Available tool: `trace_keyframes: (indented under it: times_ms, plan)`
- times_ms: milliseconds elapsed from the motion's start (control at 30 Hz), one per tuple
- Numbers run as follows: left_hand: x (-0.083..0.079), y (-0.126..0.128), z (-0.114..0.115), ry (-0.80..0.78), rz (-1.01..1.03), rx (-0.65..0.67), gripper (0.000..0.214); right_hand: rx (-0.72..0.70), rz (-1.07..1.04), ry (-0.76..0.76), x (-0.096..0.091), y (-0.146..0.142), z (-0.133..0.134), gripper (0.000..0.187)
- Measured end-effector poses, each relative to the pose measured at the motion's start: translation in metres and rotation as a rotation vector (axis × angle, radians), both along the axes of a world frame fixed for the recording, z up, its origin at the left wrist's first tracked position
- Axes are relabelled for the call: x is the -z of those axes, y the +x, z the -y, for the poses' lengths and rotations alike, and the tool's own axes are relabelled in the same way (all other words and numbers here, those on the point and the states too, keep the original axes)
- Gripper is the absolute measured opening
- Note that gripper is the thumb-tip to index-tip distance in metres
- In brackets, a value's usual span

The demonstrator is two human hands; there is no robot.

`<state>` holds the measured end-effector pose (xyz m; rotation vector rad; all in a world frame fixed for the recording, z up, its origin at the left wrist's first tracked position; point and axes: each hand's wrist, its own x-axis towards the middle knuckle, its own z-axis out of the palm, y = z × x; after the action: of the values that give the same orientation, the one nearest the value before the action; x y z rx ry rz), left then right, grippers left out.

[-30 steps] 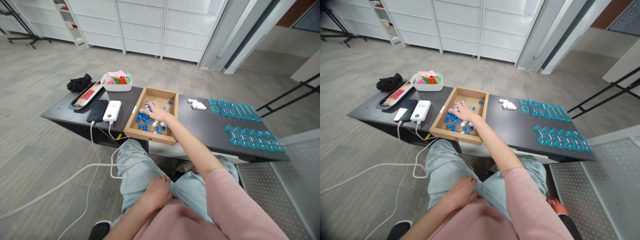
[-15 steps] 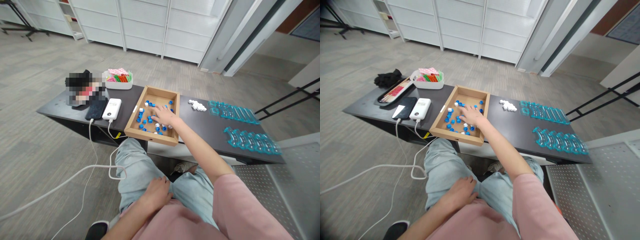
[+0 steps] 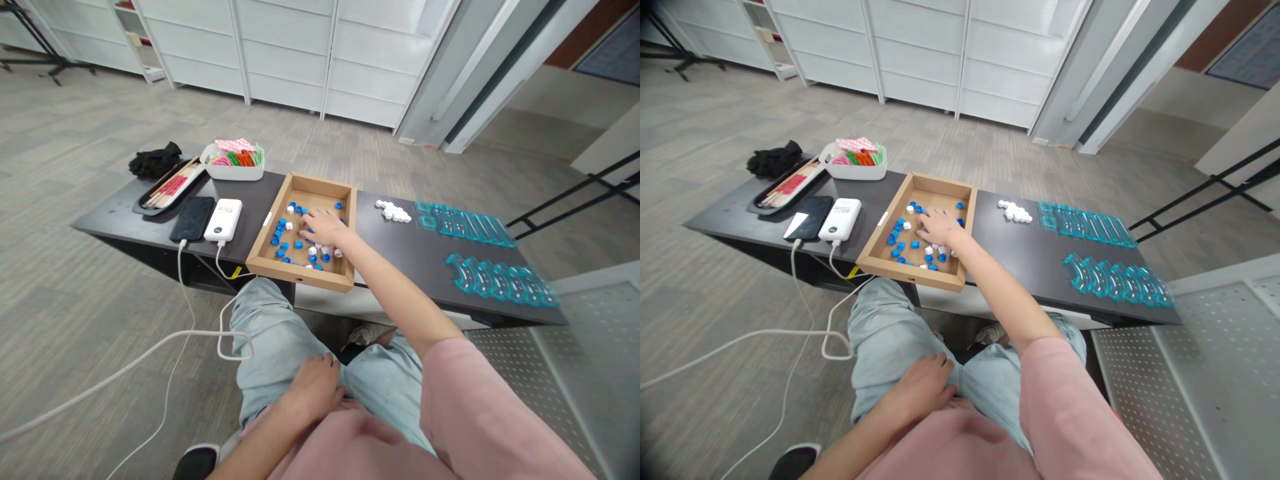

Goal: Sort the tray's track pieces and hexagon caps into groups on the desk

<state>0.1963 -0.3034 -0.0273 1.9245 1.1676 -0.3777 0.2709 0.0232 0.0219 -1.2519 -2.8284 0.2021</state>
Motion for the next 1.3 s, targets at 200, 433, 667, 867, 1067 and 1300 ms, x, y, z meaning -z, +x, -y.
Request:
trace_keyframes:
  times_ms: [200, 433, 667, 867, 1067, 1300]
  plan:
    - [-0.001, 0.000, 0.000, -0.009, 0.009, -0.001, 0.063, 0.218, 0.105, -0.107, -0.006, 0.018, 0.023, 0.068]
    - [0.003, 0.000, 0.003, -0.007, 0.008, -0.011, 0.064, 0.127, 0.228, -0.063, -0.050, 0.015, 0.045, 0.050]
    - [0.000, 0.001, 0.001, -0.008, -0.005, -0.008, 0.061, -0.020, 0.300, -0.420, -0.052, 0.006, 0.044, 0.031]
    - [0.003, 0.000, 0.002, 0.004, -0.003, -0.009, 0.062, 0.005, 0.163, -0.093, -0.044, -0.004, 0.044, 0.033]
    - [-0.001, 0.000, 0.000, -0.012, -0.004, -0.018, 0.062, -0.065, 0.405, -0.414, -0.073, 0.017, 0.046, 0.023]
    - [-0.005, -0.001, 0.000, -0.021, 0.002, -0.016, 0.061, -0.285, 0.157, -0.545, -0.055, 0.012, 0.050, 0.022]
